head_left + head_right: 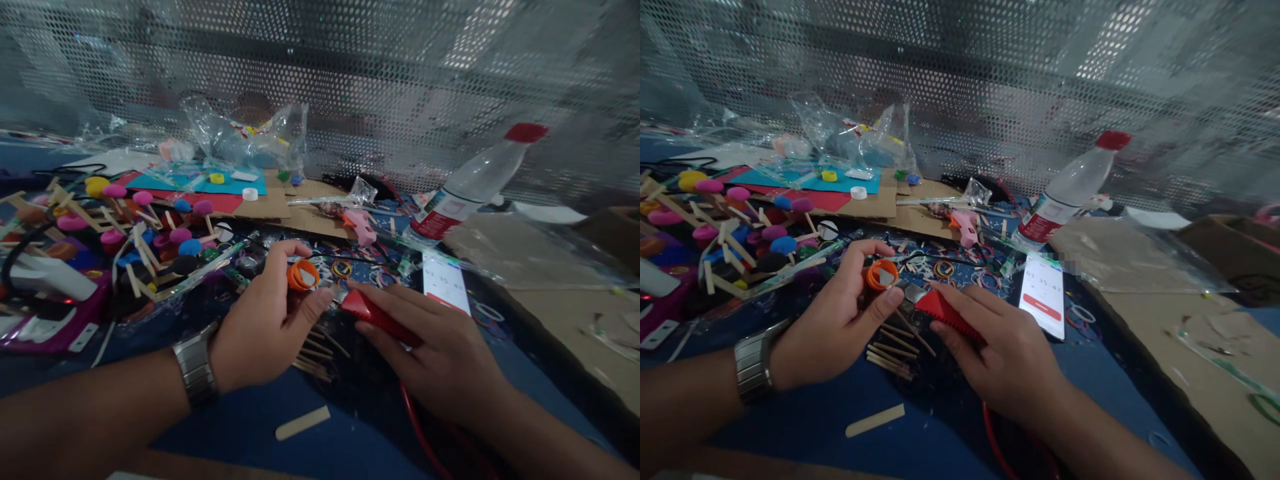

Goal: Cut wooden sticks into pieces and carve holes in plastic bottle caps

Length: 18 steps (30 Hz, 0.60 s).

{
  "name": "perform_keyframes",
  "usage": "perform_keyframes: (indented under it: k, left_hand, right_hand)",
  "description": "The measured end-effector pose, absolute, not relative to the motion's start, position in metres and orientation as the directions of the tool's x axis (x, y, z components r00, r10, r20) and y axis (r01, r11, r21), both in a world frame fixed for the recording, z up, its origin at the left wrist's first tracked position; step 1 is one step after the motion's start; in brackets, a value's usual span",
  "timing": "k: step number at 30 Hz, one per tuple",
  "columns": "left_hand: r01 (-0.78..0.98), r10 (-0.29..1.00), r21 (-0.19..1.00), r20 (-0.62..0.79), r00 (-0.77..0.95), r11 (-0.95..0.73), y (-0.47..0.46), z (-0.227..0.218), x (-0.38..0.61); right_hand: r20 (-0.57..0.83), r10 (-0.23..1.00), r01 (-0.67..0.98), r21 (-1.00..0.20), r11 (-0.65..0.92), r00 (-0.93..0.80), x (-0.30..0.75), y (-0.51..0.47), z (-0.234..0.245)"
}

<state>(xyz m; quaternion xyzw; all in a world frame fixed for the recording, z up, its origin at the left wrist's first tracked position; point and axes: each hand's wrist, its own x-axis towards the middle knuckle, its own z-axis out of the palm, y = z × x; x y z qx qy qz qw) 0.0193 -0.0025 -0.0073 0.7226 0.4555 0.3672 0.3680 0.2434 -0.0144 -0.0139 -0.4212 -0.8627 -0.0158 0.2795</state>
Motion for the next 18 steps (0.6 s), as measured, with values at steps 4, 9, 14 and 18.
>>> perform_keyframes:
  k: [4,9,14,18]
  left_hand:
    - [0.411,0.927,0.850,0.208,0.311,-0.329,-0.0031,-0.0079,0.0203]
    - [0.438,0.912,0.822,0.218,0.348,-0.364,-0.0036,-0.0067,0.0198]
    - [0.477,0.921,0.810,0.186,0.341,-0.340,-0.0027,-0.0057,0.0194]
    - [0.478,0.931,0.822,0.155,0.332,-0.308,-0.0022,-0.0046,0.0208]
  right_hand:
    - [0.504,0.705,0.726,-0.203,0.658,-0.498,0.2424,-0.0153,-0.0135]
    - [0.495,0.708,0.722,-0.209,0.659,-0.503,0.2417,-0.0158,-0.0129]
    - [0.495,0.698,0.704,-0.217,0.676,-0.518,0.2411,-0.0160,-0.0128]
    - [0.488,0.702,0.696,-0.237,0.678,-0.518,0.2415,-0.0157,-0.0141]
